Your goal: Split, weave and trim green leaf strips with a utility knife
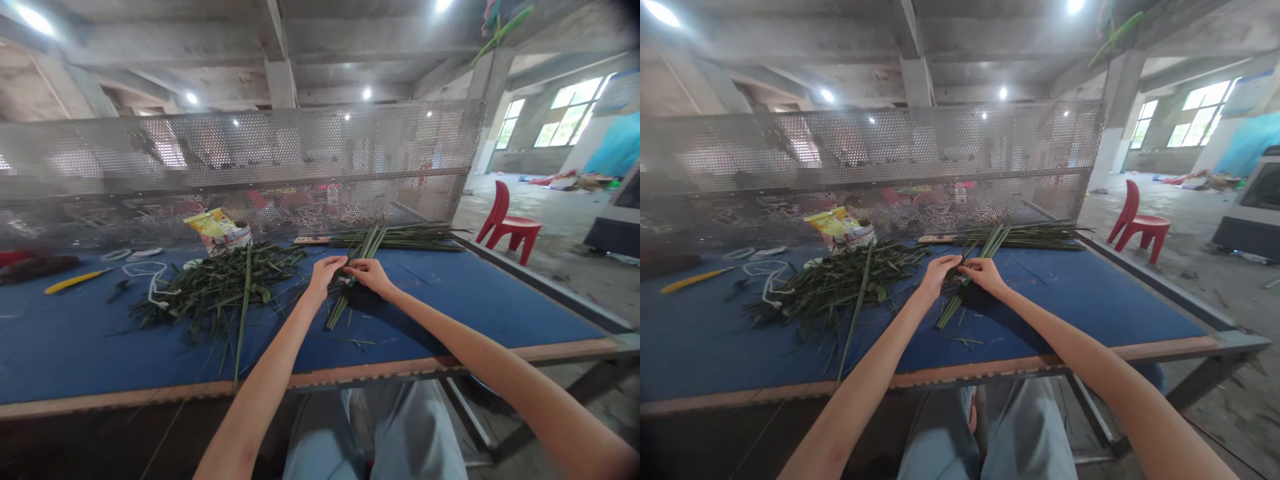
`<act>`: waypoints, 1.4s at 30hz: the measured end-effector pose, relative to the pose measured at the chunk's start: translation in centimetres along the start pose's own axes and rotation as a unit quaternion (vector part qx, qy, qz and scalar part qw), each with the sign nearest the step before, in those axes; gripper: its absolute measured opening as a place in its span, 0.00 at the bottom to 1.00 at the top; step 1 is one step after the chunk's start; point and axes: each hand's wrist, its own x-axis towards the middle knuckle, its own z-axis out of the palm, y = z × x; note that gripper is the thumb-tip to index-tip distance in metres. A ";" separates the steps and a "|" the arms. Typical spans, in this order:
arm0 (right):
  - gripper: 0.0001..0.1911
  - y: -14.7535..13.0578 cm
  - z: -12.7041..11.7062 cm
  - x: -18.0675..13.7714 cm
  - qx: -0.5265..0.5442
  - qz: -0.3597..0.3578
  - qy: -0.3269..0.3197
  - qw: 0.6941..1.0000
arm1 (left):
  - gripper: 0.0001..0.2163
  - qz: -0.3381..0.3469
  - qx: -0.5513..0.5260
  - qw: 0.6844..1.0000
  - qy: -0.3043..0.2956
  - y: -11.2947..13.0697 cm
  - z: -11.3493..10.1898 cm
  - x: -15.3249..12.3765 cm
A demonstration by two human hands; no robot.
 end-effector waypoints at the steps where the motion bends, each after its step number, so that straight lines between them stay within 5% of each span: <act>1: 0.22 -0.2 0.0 0.0 0.011 0.007 0.000 1.000 | 0.13 0.002 0.000 1.000 -0.001 0.0 0.0 0.0; 18: 0.23 0.1 -0.1 0.4 0.058 0.037 0.025 0.997 | 0.02 0.100 0.047 0.994 0.010 0.6 0.5 -0.2; 25: 0.23 0.5 -0.1 0.4 0.048 0.020 0.023 0.998 | 0.09 0.082 0.045 0.996 -0.002 -0.2 0.5 -0.1; 30: 0.21 0.2 -0.6 0.2 -0.110 -0.060 0.006 0.992 | 0.09 0.070 0.021 0.997 0.035 0.1 -0.1 0.1; 36: 0.21 -1.1 -2.3 -0.4 -0.470 -0.116 -0.079 0.871 | 0.12 0.062 -0.022 0.995 0.077 0.4 -1.1 0.7; 42: 0.31 -0.6 -2.9 -0.2 -0.407 -0.052 -0.171 0.896 | 0.15 0.039 -0.085 0.989 0.111 0.4 -2.2 1.3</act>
